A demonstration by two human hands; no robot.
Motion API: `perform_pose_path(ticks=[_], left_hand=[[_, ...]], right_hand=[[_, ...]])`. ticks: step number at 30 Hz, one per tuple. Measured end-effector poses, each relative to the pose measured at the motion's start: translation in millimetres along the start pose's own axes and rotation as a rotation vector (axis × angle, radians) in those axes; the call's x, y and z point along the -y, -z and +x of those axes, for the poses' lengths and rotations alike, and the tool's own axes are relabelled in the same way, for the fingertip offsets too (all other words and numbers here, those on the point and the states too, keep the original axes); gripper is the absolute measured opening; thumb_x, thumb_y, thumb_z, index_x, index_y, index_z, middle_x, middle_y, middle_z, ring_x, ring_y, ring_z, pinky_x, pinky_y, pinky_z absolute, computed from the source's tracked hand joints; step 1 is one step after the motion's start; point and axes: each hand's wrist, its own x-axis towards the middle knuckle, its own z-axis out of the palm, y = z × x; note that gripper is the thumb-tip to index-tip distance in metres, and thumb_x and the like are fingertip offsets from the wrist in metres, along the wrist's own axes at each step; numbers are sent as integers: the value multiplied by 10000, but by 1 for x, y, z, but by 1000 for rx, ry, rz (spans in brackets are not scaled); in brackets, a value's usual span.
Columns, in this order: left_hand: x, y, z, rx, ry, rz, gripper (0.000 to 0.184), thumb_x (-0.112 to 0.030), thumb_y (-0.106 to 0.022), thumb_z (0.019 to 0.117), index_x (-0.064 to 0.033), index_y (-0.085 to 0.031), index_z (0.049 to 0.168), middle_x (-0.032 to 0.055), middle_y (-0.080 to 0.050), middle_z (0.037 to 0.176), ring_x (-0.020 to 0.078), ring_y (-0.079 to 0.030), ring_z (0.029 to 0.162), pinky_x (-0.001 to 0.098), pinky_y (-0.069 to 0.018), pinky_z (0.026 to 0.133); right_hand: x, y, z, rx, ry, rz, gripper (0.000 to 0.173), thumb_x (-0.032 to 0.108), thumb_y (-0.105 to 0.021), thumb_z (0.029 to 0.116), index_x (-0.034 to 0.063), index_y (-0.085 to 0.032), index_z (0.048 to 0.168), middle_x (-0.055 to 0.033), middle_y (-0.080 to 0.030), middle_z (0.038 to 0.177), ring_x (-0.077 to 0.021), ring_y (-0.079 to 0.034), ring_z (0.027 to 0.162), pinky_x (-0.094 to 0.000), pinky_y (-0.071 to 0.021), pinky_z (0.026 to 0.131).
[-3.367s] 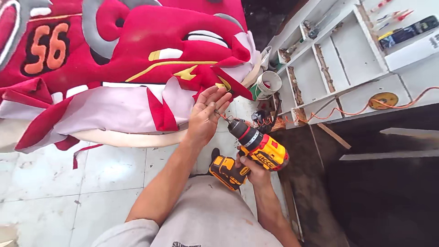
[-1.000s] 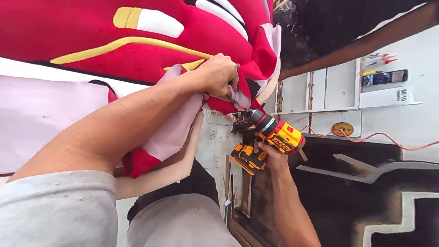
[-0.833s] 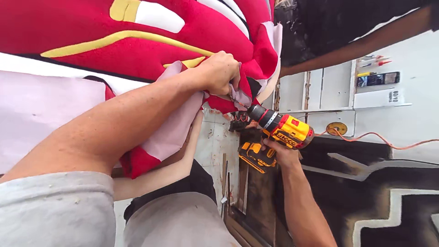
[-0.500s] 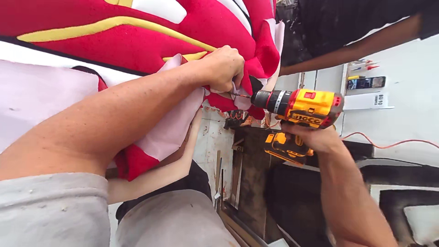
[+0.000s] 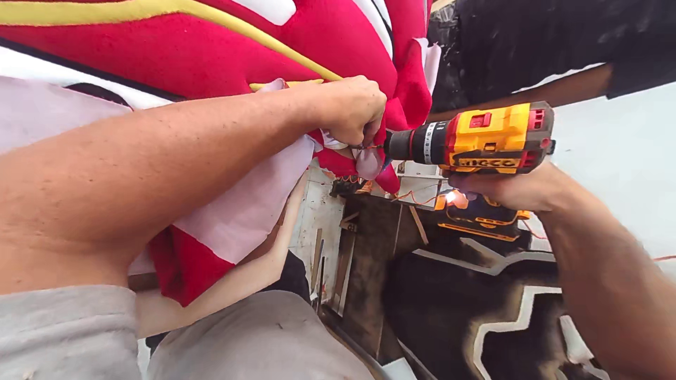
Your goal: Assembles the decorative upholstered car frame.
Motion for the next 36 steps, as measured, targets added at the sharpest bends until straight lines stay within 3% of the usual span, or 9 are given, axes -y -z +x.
perform_pose_path(ticks=[7, 11, 23, 36], left_hand=[[0, -3, -1, -19, 10, -22, 51, -210, -733, 858, -168, -759, 869, 17, -675, 836, 220, -647, 844, 484, -500, 733], [0, -1, -1, -18, 14, -42, 63, -192, -737, 859, -167, -774, 903, 26, -684, 880, 227, -655, 875, 491, -513, 750], [1, -3, -3, -27, 34, -59, 80, -187, -726, 858, -164, -769, 921, 18, -676, 831, 218, -654, 855, 469, -508, 718], [2, -1, 1, -22, 58, -81, 82, -235, -723, 876, -164, -740, 840, 1, -616, 746, 185, -612, 747, 427, -464, 627]], right_hand=[[1, 3, 5, 54, 12, -42, 184, 102, -696, 709, 180, -692, 877, 60, -665, 681, -28, -606, 541, -213, -507, 486], [0, 3, 6, 85, 41, -56, 187, 156, -707, 731, 191, -690, 914, 68, -668, 694, -29, -615, 546, -217, -523, 493], [-4, -5, 12, 112, 57, -71, 206, 175, -720, 737, 193, -690, 940, 75, -676, 730, -24, -637, 595, -219, -546, 528], [-9, -9, 12, 102, 91, -124, 226, 197, -712, 761, 187, -683, 985, 110, -679, 808, 37, -644, 692, -170, -552, 605]])
